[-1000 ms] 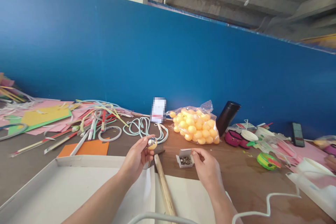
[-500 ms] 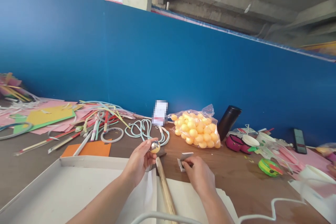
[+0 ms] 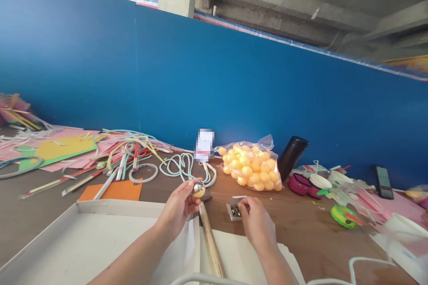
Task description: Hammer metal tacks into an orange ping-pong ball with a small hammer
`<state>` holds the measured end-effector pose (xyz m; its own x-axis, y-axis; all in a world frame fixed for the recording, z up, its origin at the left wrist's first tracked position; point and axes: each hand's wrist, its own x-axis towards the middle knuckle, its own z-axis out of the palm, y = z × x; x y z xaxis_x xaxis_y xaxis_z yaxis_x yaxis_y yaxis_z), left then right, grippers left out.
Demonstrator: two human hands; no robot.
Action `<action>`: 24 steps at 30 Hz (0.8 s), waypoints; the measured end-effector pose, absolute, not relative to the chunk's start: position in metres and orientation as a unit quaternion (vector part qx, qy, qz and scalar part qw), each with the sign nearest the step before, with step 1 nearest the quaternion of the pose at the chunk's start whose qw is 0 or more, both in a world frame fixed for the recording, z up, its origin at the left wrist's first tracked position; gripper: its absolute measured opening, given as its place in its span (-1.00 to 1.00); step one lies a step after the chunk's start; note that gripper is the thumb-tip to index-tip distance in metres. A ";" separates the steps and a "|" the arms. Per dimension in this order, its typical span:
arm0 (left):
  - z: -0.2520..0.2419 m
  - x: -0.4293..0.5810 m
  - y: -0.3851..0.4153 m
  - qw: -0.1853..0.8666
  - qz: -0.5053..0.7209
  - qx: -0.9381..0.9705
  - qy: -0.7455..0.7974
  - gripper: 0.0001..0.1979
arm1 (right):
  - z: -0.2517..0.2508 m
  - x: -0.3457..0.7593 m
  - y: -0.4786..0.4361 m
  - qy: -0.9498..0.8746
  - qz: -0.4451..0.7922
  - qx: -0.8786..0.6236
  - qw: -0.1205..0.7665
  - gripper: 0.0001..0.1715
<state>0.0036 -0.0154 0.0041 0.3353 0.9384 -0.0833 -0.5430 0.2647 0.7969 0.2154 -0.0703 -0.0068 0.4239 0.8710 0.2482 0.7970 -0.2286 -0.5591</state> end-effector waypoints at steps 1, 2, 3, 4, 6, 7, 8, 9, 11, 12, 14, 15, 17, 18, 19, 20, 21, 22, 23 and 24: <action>0.005 0.004 -0.016 0.743 0.499 0.342 0.287 -0.71 | -0.006 0.215 -0.071 -0.532 0.066 -0.774 0.336 -0.83; 0.005 0.004 -0.016 0.744 0.498 0.340 0.287 -0.72 | -0.005 0.215 -0.071 -0.532 0.078 -0.765 0.355 -0.83; 0.005 0.004 -0.016 0.747 0.498 0.336 0.286 -0.72 | -0.004 0.214 -0.072 -0.533 0.094 -0.753 0.374 -0.82; 0.005 0.005 -0.016 0.750 0.496 0.332 0.286 -0.72 | -0.004 0.213 -0.072 -0.534 0.112 -0.741 0.392 -0.80; 0.004 0.006 -0.016 0.761 0.488 0.321 0.282 -0.71 | -0.004 0.209 -0.073 -0.533 0.150 -0.718 0.422 -0.75; 0.003 0.007 -0.016 0.767 0.484 0.316 0.279 -0.71 | -0.004 0.207 -0.074 -0.531 0.169 -0.708 0.435 -0.73; 0.001 0.007 -0.016 0.772 0.481 0.312 0.274 -0.70 | -0.004 0.204 -0.074 -0.528 0.186 -0.698 0.447 -0.70; 0.000 0.008 -0.015 0.776 0.479 0.309 0.270 -0.70 | -0.004 0.201 -0.075 -0.526 0.201 -0.688 0.458 -0.69; -0.003 0.009 -0.015 0.784 0.475 0.302 0.261 -0.69 | -0.004 0.195 -0.076 -0.523 0.228 -0.668 0.477 -0.67; -0.004 0.010 -0.015 0.788 0.473 0.298 0.259 -0.69 | -0.003 0.193 -0.077 -0.523 0.238 -0.660 0.483 -0.67; -0.005 0.010 -0.015 0.797 0.465 0.287 0.256 -0.68 | -0.001 0.188 -0.079 -0.524 0.262 -0.641 0.496 -0.67; -0.006 0.011 -0.015 0.802 0.461 0.281 0.256 -0.67 | 0.001 0.186 -0.080 -0.524 0.276 -0.629 0.504 -0.68; -0.006 0.011 -0.015 0.808 0.456 0.272 0.256 -0.67 | 0.004 0.183 -0.082 -0.518 0.305 -0.605 0.521 -0.70; -0.006 0.011 -0.016 0.810 0.455 0.269 0.255 -0.66 | 0.006 0.182 -0.084 -0.515 0.319 -0.598 0.524 -0.71; -0.006 0.011 -0.016 0.812 0.452 0.267 0.256 -0.66 | 0.007 0.180 -0.085 -0.511 0.331 -0.592 0.527 -0.71; -0.005 0.012 -0.017 0.813 0.449 0.265 0.257 -0.65 | 0.009 0.178 -0.087 -0.508 0.343 -0.588 0.528 -0.71; -0.005 0.012 -0.018 0.815 0.446 0.264 0.258 -0.65 | 0.010 0.177 -0.088 -0.503 0.355 -0.584 0.530 -0.71; -0.005 0.013 -0.018 0.817 0.443 0.263 0.260 -0.64 | 0.010 0.175 -0.090 -0.498 0.365 -0.579 0.533 -0.71; -0.005 0.014 -0.019 0.819 0.439 0.262 0.262 -0.64 | 0.011 0.173 -0.091 -0.494 0.375 -0.574 0.534 -0.71; -0.005 0.014 -0.019 0.820 0.435 0.263 0.263 -0.64 | 0.010 0.172 -0.091 -0.493 0.381 -0.572 0.534 -0.71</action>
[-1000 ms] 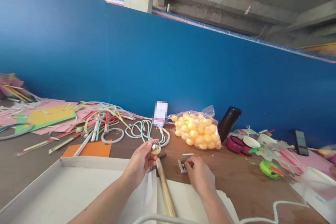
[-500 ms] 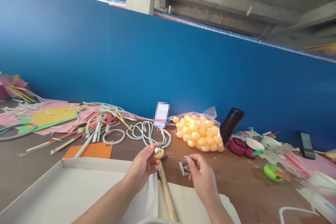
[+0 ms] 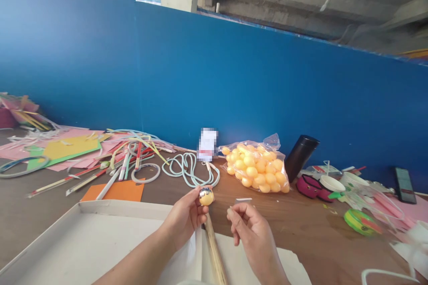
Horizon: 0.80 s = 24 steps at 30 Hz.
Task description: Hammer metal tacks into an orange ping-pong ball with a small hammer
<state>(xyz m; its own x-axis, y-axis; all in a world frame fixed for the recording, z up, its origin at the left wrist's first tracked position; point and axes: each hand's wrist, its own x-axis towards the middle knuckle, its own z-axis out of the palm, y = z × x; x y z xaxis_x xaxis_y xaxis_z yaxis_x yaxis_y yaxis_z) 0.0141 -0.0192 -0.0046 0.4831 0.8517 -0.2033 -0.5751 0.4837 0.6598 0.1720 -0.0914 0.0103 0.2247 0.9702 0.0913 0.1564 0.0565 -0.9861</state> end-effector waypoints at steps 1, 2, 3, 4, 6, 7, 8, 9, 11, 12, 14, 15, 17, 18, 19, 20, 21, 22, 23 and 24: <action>-0.005 0.015 -0.020 0.822 0.431 0.264 0.263 -0.64 | 0.010 0.171 -0.092 -0.494 0.385 -0.571 0.531 -0.71; -0.005 0.015 -0.020 0.823 0.428 0.265 0.262 -0.65 | 0.009 0.169 -0.092 -0.497 0.387 -0.571 0.526 -0.71; -0.005 0.015 -0.020 0.825 0.424 0.267 0.261 -0.65 | 0.008 0.168 -0.093 -0.503 0.389 -0.571 0.520 -0.71; -0.005 0.015 -0.020 0.827 0.421 0.269 0.259 -0.66 | 0.007 0.168 -0.093 -0.508 0.390 -0.571 0.513 -0.71; -0.004 0.016 -0.021 0.830 0.417 0.271 0.253 -0.67 | 0.005 0.166 -0.093 -0.517 0.390 -0.574 0.501 -0.71; -0.004 0.016 -0.021 0.831 0.417 0.270 0.251 -0.67 | 0.004 0.165 -0.094 -0.521 0.389 -0.574 0.498 -0.71; -0.004 0.016 -0.021 0.832 0.416 0.270 0.248 -0.67 | 0.004 0.164 -0.094 -0.524 0.386 -0.574 0.496 -0.71; -0.004 0.016 -0.021 0.833 0.416 0.271 0.245 -0.67 | 0.004 0.163 -0.095 -0.526 0.384 -0.575 0.496 -0.70; -0.004 0.016 -0.022 0.835 0.414 0.272 0.240 -0.66 | 0.006 0.160 -0.096 -0.523 0.381 -0.577 0.498 -0.68; -0.005 0.016 -0.022 0.835 0.413 0.274 0.238 -0.66 | 0.007 0.159 -0.097 -0.521 0.381 -0.578 0.499 -0.67; -0.006 0.016 -0.022 0.836 0.413 0.277 0.232 -0.65 | 0.010 0.157 -0.097 -0.519 0.383 -0.580 0.498 -0.68; -0.007 0.016 -0.022 0.836 0.414 0.278 0.230 -0.65 | 0.010 0.156 -0.098 -0.518 0.384 -0.580 0.498 -0.68; -0.008 0.016 -0.022 0.836 0.415 0.279 0.227 -0.65 | 0.012 0.154 -0.098 -0.514 0.384 -0.582 0.500 -0.69; -0.008 0.016 -0.021 0.836 0.415 0.279 0.226 -0.65 | 0.012 0.153 -0.098 -0.510 0.384 -0.584 0.501 -0.70; -0.008 0.016 -0.021 0.836 0.415 0.279 0.226 -0.65 | 0.012 0.153 -0.098 -0.507 0.384 -0.585 0.502 -0.70; -0.008 0.016 -0.021 0.836 0.414 0.279 0.227 -0.65 | 0.012 0.153 -0.098 -0.505 0.385 -0.586 0.502 -0.70; -0.008 0.016 -0.021 0.836 0.414 0.278 0.228 -0.65 | 0.012 0.153 -0.098 -0.503 0.386 -0.587 0.503 -0.69; -0.008 0.016 -0.021 0.836 0.414 0.279 0.229 -0.65 | 0.012 0.153 -0.098 -0.501 0.387 -0.587 0.504 -0.69; -0.008 0.016 -0.021 0.835 0.415 0.280 0.230 -0.65 | 0.012 0.153 -0.098 -0.500 0.388 -0.587 0.505 -0.69; -0.008 0.016 -0.020 0.834 0.414 0.282 0.230 -0.65 | 0.012 0.153 -0.098 -0.498 0.389 -0.587 0.506 -0.69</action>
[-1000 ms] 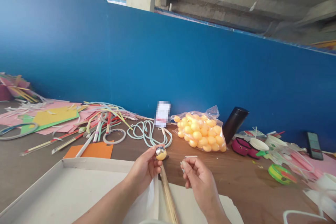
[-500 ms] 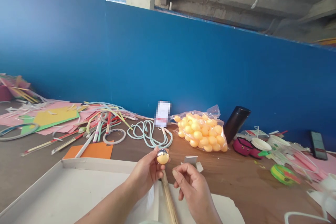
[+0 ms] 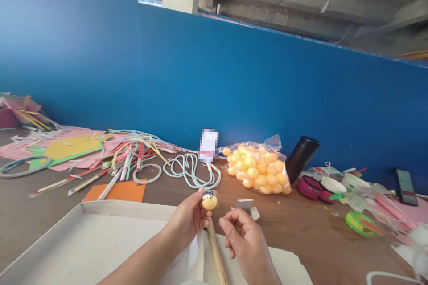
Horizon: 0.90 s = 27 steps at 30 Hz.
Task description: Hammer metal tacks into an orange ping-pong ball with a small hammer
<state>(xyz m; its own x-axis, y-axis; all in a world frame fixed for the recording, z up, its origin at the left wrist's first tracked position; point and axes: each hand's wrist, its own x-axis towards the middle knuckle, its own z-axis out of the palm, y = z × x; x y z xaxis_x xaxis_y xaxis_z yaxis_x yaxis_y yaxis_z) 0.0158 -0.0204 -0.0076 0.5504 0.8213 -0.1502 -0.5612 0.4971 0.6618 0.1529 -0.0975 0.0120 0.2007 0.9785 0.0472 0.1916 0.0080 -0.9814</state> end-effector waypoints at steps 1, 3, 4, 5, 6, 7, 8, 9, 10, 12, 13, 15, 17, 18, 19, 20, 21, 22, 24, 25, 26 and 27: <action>-0.008 0.016 -0.020 0.833 0.415 0.285 0.230 -0.65 | 0.012 0.153 -0.097 -0.498 0.390 -0.587 0.506 -0.68; -0.008 0.016 -0.020 0.832 0.415 0.287 0.232 -0.65 | 0.012 0.154 -0.097 -0.500 0.388 -0.586 0.506 -0.68; -0.008 0.016 -0.020 0.832 0.414 0.287 0.233 -0.65 | 0.012 0.154 -0.097 -0.503 0.386 -0.587 0.504 -0.68; -0.008 0.016 -0.021 0.831 0.414 0.286 0.236 -0.65 | 0.012 0.154 -0.097 -0.505 0.383 -0.589 0.501 -0.67; -0.008 0.016 -0.021 0.831 0.414 0.285 0.238 -0.65 | 0.011 0.155 -0.097 -0.508 0.381 -0.591 0.498 -0.67; -0.007 0.016 -0.021 0.831 0.413 0.285 0.240 -0.65 | 0.011 0.155 -0.097 -0.510 0.378 -0.594 0.494 -0.67; -0.007 0.017 -0.022 0.830 0.413 0.285 0.243 -0.65 | 0.011 0.155 -0.097 -0.512 0.377 -0.596 0.491 -0.66; -0.006 0.016 -0.022 0.829 0.413 0.285 0.245 -0.65 | 0.010 0.155 -0.098 -0.512 0.376 -0.595 0.492 -0.66; -0.006 0.016 -0.022 0.828 0.414 0.286 0.247 -0.65 | 0.010 0.155 -0.098 -0.512 0.377 -0.591 0.497 -0.66; -0.005 0.016 -0.022 0.827 0.415 0.286 0.248 -0.65 | 0.011 0.155 -0.099 -0.510 0.383 -0.576 0.512 -0.65; -0.005 0.016 -0.022 0.827 0.415 0.287 0.247 -0.65 | 0.011 0.155 -0.099 -0.508 0.384 -0.568 0.522 -0.65; -0.005 0.016 -0.021 0.827 0.415 0.288 0.245 -0.65 | 0.013 0.155 -0.099 -0.502 0.387 -0.556 0.537 -0.65; -0.006 0.016 -0.020 0.827 0.416 0.291 0.242 -0.65 | 0.013 0.155 -0.099 -0.499 0.391 -0.553 0.541 -0.65; -0.006 0.016 -0.020 0.827 0.416 0.292 0.242 -0.65 | 0.014 0.156 -0.099 -0.500 0.395 -0.552 0.538 -0.66; -0.007 0.016 -0.020 0.827 0.416 0.292 0.242 -0.65 | 0.013 0.156 -0.099 -0.502 0.399 -0.552 0.534 -0.66; -0.007 0.016 -0.021 0.827 0.415 0.292 0.243 -0.65 | 0.013 0.157 -0.099 -0.503 0.401 -0.552 0.531 -0.67; -0.007 0.016 -0.021 0.827 0.414 0.292 0.244 -0.65 | 0.013 0.158 -0.099 -0.504 0.402 -0.552 0.529 -0.67; -0.007 0.016 -0.021 0.826 0.415 0.292 0.245 -0.65 | 0.012 0.159 -0.099 -0.503 0.402 -0.552 0.529 -0.67; -0.005 0.016 -0.022 0.826 0.415 0.291 0.247 -0.66 | 0.011 0.160 -0.099 -0.500 0.405 -0.551 0.532 -0.67; -0.005 0.016 -0.022 0.825 0.416 0.291 0.248 -0.66 | 0.011 0.160 -0.099 -0.497 0.405 -0.551 0.534 -0.67; -0.004 0.016 -0.022 0.825 0.416 0.291 0.249 -0.66 | 0.010 0.160 -0.098 -0.495 0.404 -0.552 0.536 -0.67; -0.003 0.016 -0.022 0.825 0.415 0.291 0.250 -0.66 | 0.010 0.159 -0.097 -0.493 0.403 -0.553 0.538 -0.67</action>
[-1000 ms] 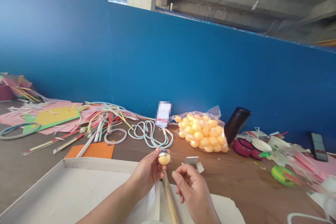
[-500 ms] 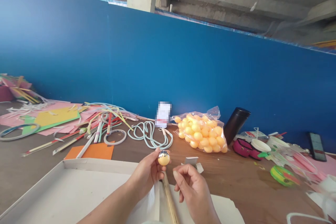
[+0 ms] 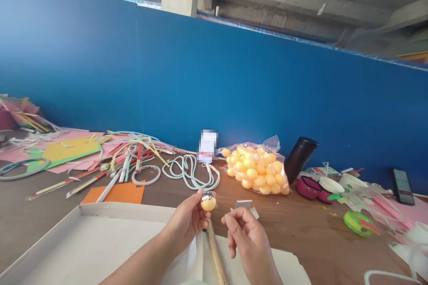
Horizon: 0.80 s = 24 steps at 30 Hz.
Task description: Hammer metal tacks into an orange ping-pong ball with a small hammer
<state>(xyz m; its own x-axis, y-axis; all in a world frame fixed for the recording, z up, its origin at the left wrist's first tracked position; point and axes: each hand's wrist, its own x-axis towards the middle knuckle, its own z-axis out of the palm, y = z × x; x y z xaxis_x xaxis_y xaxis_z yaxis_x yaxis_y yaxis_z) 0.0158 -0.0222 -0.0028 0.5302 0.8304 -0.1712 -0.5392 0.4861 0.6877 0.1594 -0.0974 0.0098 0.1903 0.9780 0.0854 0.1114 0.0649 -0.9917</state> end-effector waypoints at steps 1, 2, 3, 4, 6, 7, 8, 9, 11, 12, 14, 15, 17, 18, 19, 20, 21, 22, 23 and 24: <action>-0.002 0.016 -0.022 0.825 0.414 0.290 0.252 -0.66 | 0.009 0.159 -0.097 -0.491 0.401 -0.553 0.541 -0.67; -0.001 0.016 -0.022 0.825 0.413 0.289 0.254 -0.66 | 0.009 0.159 -0.096 -0.489 0.401 -0.552 0.544 -0.67; -0.001 0.016 -0.022 0.825 0.413 0.288 0.255 -0.66 | 0.008 0.160 -0.095 -0.486 0.401 -0.550 0.548 -0.67; -0.001 0.016 -0.022 0.825 0.413 0.287 0.257 -0.66 | 0.007 0.160 -0.094 -0.483 0.402 -0.548 0.552 -0.68; -0.001 0.016 -0.022 0.825 0.413 0.287 0.256 -0.66 | 0.006 0.162 -0.092 -0.474 0.408 -0.542 0.562 -0.68; 0.000 0.016 -0.022 0.825 0.414 0.288 0.255 -0.66 | 0.006 0.162 -0.091 -0.470 0.411 -0.540 0.564 -0.68; 0.000 0.016 -0.022 0.825 0.414 0.288 0.255 -0.66 | 0.005 0.163 -0.091 -0.468 0.415 -0.539 0.564 -0.68; 0.000 0.016 -0.022 0.826 0.414 0.288 0.254 -0.66 | 0.005 0.164 -0.091 -0.467 0.419 -0.537 0.563 -0.67; 0.000 0.016 -0.022 0.826 0.415 0.285 0.254 -0.67 | 0.005 0.165 -0.092 -0.467 0.425 -0.535 0.562 -0.64; 0.000 0.015 -0.022 0.826 0.416 0.283 0.253 -0.68 | 0.004 0.165 -0.093 -0.466 0.425 -0.534 0.562 -0.64; -0.001 0.015 -0.022 0.827 0.417 0.282 0.250 -0.68 | 0.004 0.166 -0.093 -0.466 0.427 -0.531 0.565 -0.63; -0.001 0.015 -0.022 0.827 0.418 0.281 0.249 -0.68 | 0.004 0.166 -0.094 -0.464 0.429 -0.530 0.566 -0.63; -0.003 0.015 -0.022 0.828 0.417 0.280 0.248 -0.68 | 0.005 0.167 -0.093 -0.459 0.432 -0.533 0.564 -0.62; -0.003 0.015 -0.022 0.829 0.417 0.279 0.248 -0.68 | 0.005 0.167 -0.093 -0.455 0.434 -0.537 0.563 -0.61; -0.004 0.016 -0.021 0.829 0.418 0.278 0.247 -0.68 | 0.006 0.166 -0.093 -0.452 0.435 -0.541 0.561 -0.59; -0.004 0.016 -0.021 0.830 0.418 0.277 0.246 -0.67 | 0.007 0.166 -0.093 -0.449 0.434 -0.545 0.560 -0.58; -0.004 0.016 -0.021 0.830 0.418 0.277 0.245 -0.67 | 0.009 0.166 -0.093 -0.446 0.434 -0.547 0.560 -0.58; -0.005 0.016 -0.021 0.831 0.417 0.278 0.244 -0.67 | 0.009 0.166 -0.093 -0.444 0.433 -0.548 0.562 -0.57; -0.005 0.016 -0.021 0.830 0.416 0.279 0.244 -0.67 | 0.010 0.165 -0.093 -0.441 0.434 -0.548 0.563 -0.57; -0.005 0.016 -0.021 0.830 0.416 0.281 0.245 -0.67 | 0.010 0.165 -0.093 -0.438 0.435 -0.549 0.563 -0.57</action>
